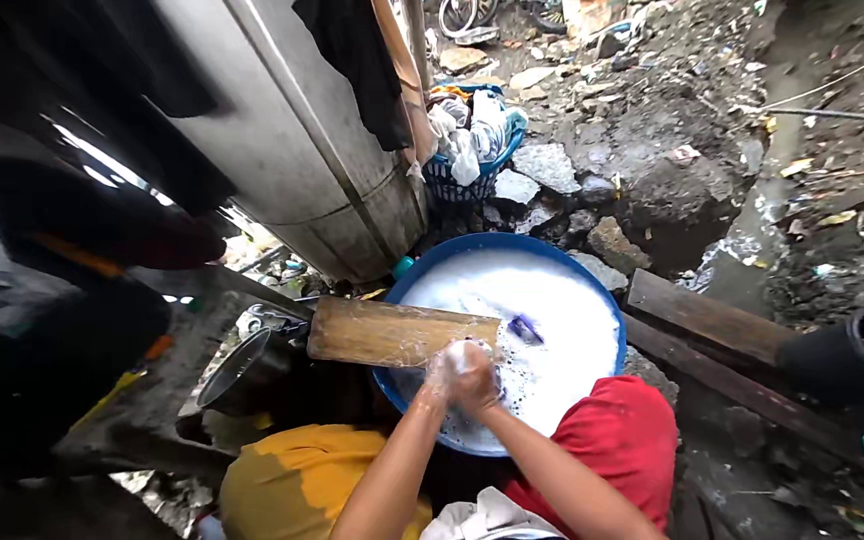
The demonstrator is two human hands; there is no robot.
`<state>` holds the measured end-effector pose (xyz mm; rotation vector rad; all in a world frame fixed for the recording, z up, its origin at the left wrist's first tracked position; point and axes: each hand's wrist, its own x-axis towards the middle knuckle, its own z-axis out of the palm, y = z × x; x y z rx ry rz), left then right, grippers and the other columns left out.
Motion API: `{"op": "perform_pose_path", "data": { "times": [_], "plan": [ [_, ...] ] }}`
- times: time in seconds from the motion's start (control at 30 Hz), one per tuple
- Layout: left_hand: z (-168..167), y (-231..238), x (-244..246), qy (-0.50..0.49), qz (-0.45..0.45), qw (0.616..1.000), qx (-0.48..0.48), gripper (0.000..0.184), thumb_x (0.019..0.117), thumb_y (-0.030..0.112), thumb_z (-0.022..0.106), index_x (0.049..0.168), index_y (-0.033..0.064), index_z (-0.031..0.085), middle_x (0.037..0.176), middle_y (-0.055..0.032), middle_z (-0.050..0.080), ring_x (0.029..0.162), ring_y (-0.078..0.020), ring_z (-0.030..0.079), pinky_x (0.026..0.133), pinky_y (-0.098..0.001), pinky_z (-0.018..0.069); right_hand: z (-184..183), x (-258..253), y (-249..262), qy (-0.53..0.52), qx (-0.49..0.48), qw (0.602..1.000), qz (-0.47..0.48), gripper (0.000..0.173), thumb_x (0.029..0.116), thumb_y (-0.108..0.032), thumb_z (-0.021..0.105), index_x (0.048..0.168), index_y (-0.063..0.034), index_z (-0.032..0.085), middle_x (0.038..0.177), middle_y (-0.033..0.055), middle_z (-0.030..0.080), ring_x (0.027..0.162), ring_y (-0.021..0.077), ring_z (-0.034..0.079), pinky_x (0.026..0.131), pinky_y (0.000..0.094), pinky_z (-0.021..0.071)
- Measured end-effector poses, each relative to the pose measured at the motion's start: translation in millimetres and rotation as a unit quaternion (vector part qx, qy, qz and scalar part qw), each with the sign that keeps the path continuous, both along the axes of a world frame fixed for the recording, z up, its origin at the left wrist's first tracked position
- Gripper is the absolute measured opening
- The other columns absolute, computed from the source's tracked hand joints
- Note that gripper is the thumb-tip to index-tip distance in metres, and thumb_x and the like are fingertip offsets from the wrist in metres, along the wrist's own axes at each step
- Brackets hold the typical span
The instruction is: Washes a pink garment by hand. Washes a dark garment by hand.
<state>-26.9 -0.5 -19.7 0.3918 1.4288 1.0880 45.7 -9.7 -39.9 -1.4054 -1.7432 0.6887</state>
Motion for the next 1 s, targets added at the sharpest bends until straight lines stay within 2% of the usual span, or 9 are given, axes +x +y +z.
{"op": "perform_pose_path", "data": {
  "times": [0.03, 0.07, 0.2, 0.3, 0.5, 0.67, 0.8, 0.9, 1.0],
  "plan": [
    [16.0, 6.3, 2.2, -0.087, 0.055, 0.994, -0.021, 0.038, 0.1115, 0.032, 0.036, 0.092, 0.0077, 0.058, 0.074, -0.0042, 0.059, 0.062, -0.0119, 0.057, 0.058, -0.028, 0.0506, -5.5, 15.5, 18.4, -0.03, -0.08, 0.996, -0.008, 0.045, 0.0983, -0.027, 0.064, 0.12, 0.0121, 0.068, 0.123, 0.0322, 0.067, 0.12, 0.044, 0.064, 0.106, 0.0542, 0.0492],
    [31.7, 7.1, -3.0, -0.183, 0.055, 0.982, -0.006, 0.042, 0.1116, 0.038, 0.031, 0.094, 0.0086, 0.056, 0.073, -0.0052, 0.061, 0.062, -0.0158, 0.061, 0.058, -0.033, 0.0537, -13.1, 34.0, 38.8, -0.064, -0.173, 0.983, -0.002, 0.05, 0.1034, -0.031, 0.057, 0.132, 0.0104, 0.062, 0.138, 0.0344, 0.057, 0.133, 0.0465, 0.054, 0.113, 0.0564, 0.0421],
    [56.1, 15.0, -31.0, -0.308, -0.054, 0.932, 0.186, 0.057, 0.1105, 0.048, 0.012, 0.136, 0.0125, 0.049, 0.112, -0.0094, 0.067, 0.102, -0.0236, 0.068, 0.088, -0.0419, 0.057, -12.8, 62.7, 61.8, 0.08, -0.249, 0.965, 0.026, 0.049, 0.1119, -0.028, 0.035, 0.128, 0.0091, 0.063, 0.125, 0.0284, 0.065, 0.12, 0.0325, 0.062, 0.106, 0.048, 0.0471],
    [57.9, 20.9, -33.9, -0.252, -0.098, 0.938, 0.219, 0.046, 0.1115, 0.043, 0.024, 0.146, 0.0182, 0.042, 0.122, -0.0064, 0.067, 0.108, -0.0196, 0.067, 0.092, -0.0386, 0.0574, 31.6, 61.4, 38.6, 0.239, -0.208, 0.94, 0.124, 0.038, 0.1087, -0.007, 0.034, 0.125, 0.0139, 0.061, 0.119, 0.0212, 0.066, 0.109, 0.0127, 0.062, 0.101, 0.0295, 0.0498],
    [50.7, 21.5, -40.3, 0.041, -0.211, 0.954, 0.209, 0.044, 0.1003, 0.01, 0.057, 0.14, 0.0111, 0.04, 0.1, -0.0035, 0.064, 0.082, -0.0104, 0.064, 0.075, -0.0312, 0.0569, 75.7, 64.8, 56.9, 0.421, -0.16, 0.882, 0.14, 0.031, 0.1048, -0.014, 0.041, 0.114, 0.0004, 0.066, 0.123, 0.0073, 0.067, 0.111, 0.014, 0.065, 0.095, 0.0347, 0.0548],
    [74.4, 15.5, -43.1, -0.116, -0.078, 0.962, 0.234, 0.028, 0.112, 0.024, 0.032, 0.134, 0.0142, 0.046, 0.105, -0.0034, 0.065, 0.094, -0.0135, 0.066, 0.084, -0.0342, 0.057, 90.7, 65.1, 52.6, 0.241, -0.218, 0.926, 0.191, 0.042, 0.0994, -0.007, 0.059, 0.139, 0.0047, 0.052, 0.132, 0.0185, 0.062, 0.112, 0.0202, 0.065, 0.097, 0.0387, 0.0555],
    [94.2, 16.6, -34.1, -0.202, 0.005, 0.915, 0.349, 0.021, 0.1093, 0.023, 0.035, 0.119, 0.018, 0.053, 0.104, -0.0006, 0.066, 0.098, -0.014, 0.066, 0.09, -0.035, 0.0563, 100.1, 57.3, 49.5, 0.181, -0.19, 0.953, 0.151, 0.022, 0.1061, -0.011, 0.053, 0.11, 0.0063, 0.066, 0.092, 0.0116, 0.065, 0.082, 0.0138, 0.061, 0.079, 0.0355, 0.0529],
    [72.4, 20.7, -29.6, -0.002, -0.045, 0.888, 0.458, 0.023, 0.1015, 0.021, 0.051, 0.124, 0.0232, 0.044, 0.116, 0.0057, 0.064, 0.107, -0.0099, 0.064, 0.094, -0.0352, 0.0559, 140.3, 61.3, 52.2, 0.312, -0.118, 0.928, 0.167, 0.024, 0.1093, -0.019, 0.044, 0.118, -0.0057, 0.063, 0.097, -0.0005, 0.067, 0.085, 0.0044, 0.064, 0.08, 0.0289, 0.058],
    [41.6, 20.9, -32.8, 0.341, -0.227, 0.81, 0.42, 0.088, 0.085, 0.041, 0.077, 0.15, -0.0006, 0.036, 0.138, -0.0169, 0.059, 0.12, -0.023, 0.064, 0.1, -0.0445, 0.0552, 189.3, 70.8, 55.2, 0.355, -0.028, 0.917, 0.181, 0.02, 0.1061, -0.012, 0.044, 0.11, -0.0089, 0.063, 0.095, -0.0057, 0.068, 0.088, 0.0021, 0.066, 0.084, 0.0267, 0.0589]
  ]
}}
